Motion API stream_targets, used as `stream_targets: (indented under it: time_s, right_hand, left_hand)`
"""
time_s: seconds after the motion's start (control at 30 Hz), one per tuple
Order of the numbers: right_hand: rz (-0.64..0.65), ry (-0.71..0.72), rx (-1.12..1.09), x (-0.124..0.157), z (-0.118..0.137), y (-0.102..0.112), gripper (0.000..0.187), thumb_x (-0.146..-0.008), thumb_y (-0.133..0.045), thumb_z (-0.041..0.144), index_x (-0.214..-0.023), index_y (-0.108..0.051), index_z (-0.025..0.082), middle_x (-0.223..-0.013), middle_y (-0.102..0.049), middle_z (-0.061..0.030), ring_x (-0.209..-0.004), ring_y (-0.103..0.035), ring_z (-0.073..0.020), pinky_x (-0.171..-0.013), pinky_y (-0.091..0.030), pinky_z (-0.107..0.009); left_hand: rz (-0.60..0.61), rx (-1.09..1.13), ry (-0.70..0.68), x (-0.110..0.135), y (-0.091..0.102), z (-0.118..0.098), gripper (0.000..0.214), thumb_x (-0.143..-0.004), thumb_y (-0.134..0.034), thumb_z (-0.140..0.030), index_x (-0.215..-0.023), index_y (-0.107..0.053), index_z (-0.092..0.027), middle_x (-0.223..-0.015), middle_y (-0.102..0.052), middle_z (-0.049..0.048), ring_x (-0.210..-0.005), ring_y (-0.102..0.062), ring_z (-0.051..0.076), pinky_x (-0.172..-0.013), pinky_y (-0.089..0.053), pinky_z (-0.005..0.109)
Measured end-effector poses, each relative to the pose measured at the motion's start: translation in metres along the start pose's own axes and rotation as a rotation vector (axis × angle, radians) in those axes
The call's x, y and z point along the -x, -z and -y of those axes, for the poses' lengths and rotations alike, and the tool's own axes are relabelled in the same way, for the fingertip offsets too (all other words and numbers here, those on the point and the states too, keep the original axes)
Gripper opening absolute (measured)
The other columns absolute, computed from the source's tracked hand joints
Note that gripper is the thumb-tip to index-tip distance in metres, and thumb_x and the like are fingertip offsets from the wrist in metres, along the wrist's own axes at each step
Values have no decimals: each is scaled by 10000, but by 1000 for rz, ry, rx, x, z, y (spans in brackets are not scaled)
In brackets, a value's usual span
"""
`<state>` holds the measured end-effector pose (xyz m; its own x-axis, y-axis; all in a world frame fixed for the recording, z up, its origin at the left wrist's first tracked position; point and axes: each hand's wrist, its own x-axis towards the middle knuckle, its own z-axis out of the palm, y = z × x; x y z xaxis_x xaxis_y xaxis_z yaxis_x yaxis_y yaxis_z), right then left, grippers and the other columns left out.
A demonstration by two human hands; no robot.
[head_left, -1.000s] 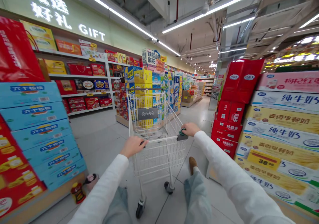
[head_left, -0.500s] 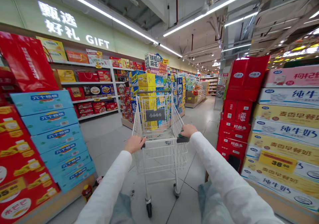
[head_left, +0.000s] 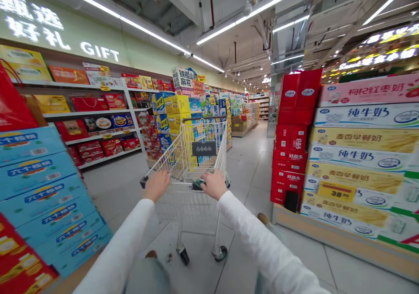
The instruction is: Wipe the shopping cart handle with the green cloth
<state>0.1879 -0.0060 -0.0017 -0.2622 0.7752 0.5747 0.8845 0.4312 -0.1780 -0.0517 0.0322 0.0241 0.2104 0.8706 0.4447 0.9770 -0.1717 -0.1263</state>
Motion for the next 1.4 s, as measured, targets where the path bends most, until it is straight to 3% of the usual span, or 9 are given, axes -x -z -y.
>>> stream_targets:
  time_s: [0.17,0.33,0.4,0.57,0.73,0.9,1.13,1.27,1.4]
  right_hand:
    - [-49,197,-200,7,-14,-7,269,-769,-524,178,-999,-651,233,-1076,-659,-25,-950,-549,-203,-927,-350,-361]
    - [-338,-553,-317,26,-81,9,390,-834,-370,220,-1157,-589,217,-1149,-631,-51,-1015,-563,-210,-864,-417,-327]
    - [-401,-686,-321,25,-98,13,440,-842,-338,231,-1231,-541,196,-1202,-602,-70,-1050,-556,-218,-872,-424,-324]
    - [-408,-144,-312,-11,-66,-11,479,-772,-407,113,-1220,-546,212,-1300,-540,-57,-1207,-431,-201,-1038,-315,-393]
    - [-179,334,-251,-35,-37,-49,345,-733,-535,92,-1056,-616,185,-1079,-639,-89,-1140,-479,-210,-1050,-301,-407]
    - [-150,133,-239,-45,-72,-49,365,-765,-466,56,-1076,-600,192,-1131,-609,-70,-1216,-424,-198,-1031,-332,-401]
    - [-174,266,-304,-39,-7,-74,404,-756,-507,56,-1134,-579,176,-1181,-586,-103,-1214,-413,-221,-1059,-294,-444]
    - [-117,364,-256,-44,-23,-67,422,-756,-521,44,-1157,-566,168,-1196,-585,-96,-1231,-404,-202,-1066,-301,-403]
    - [-168,191,-221,-55,-34,-66,389,-760,-516,30,-1120,-593,156,-1158,-611,-97,-1240,-390,-213,-1075,-287,-418]
  left_hand:
    - [140,256,-6,-4,20,-66,568,-938,-129,-443,-969,-645,-207,-966,-693,91,-905,-630,197,-760,-433,278]
    - [207,256,-91,0,21,-101,647,-902,-153,-555,-842,-687,-196,-875,-706,121,-896,-643,230,-760,-437,306]
    - [242,188,-92,-3,14,-110,588,-859,-267,-601,-849,-690,-193,-898,-704,136,-917,-642,252,-767,-445,325]
    - [341,73,59,-15,-10,-127,413,-721,-562,-437,-1001,-666,-150,-1018,-674,184,-968,-635,285,-757,-474,347]
    - [222,69,90,-9,-19,-114,375,-747,-532,-409,-956,-677,-133,-926,-690,185,-907,-654,287,-753,-483,351]
    - [253,31,94,-4,-20,-91,478,-715,-571,-537,-948,-682,-134,-927,-689,194,-938,-645,302,-770,-481,357]
    - [263,7,165,-9,-23,-69,650,-704,-511,-677,-989,-674,-116,-943,-682,216,-950,-639,316,-779,-481,359]
    - [321,-26,145,-7,-22,-44,714,-689,-483,-723,-999,-666,-106,-968,-678,213,-954,-635,320,-791,-479,352]
    - [331,-43,156,-8,-22,-30,709,-740,-397,-726,-957,-680,-113,-973,-681,210,-952,-634,316,-805,-471,363]
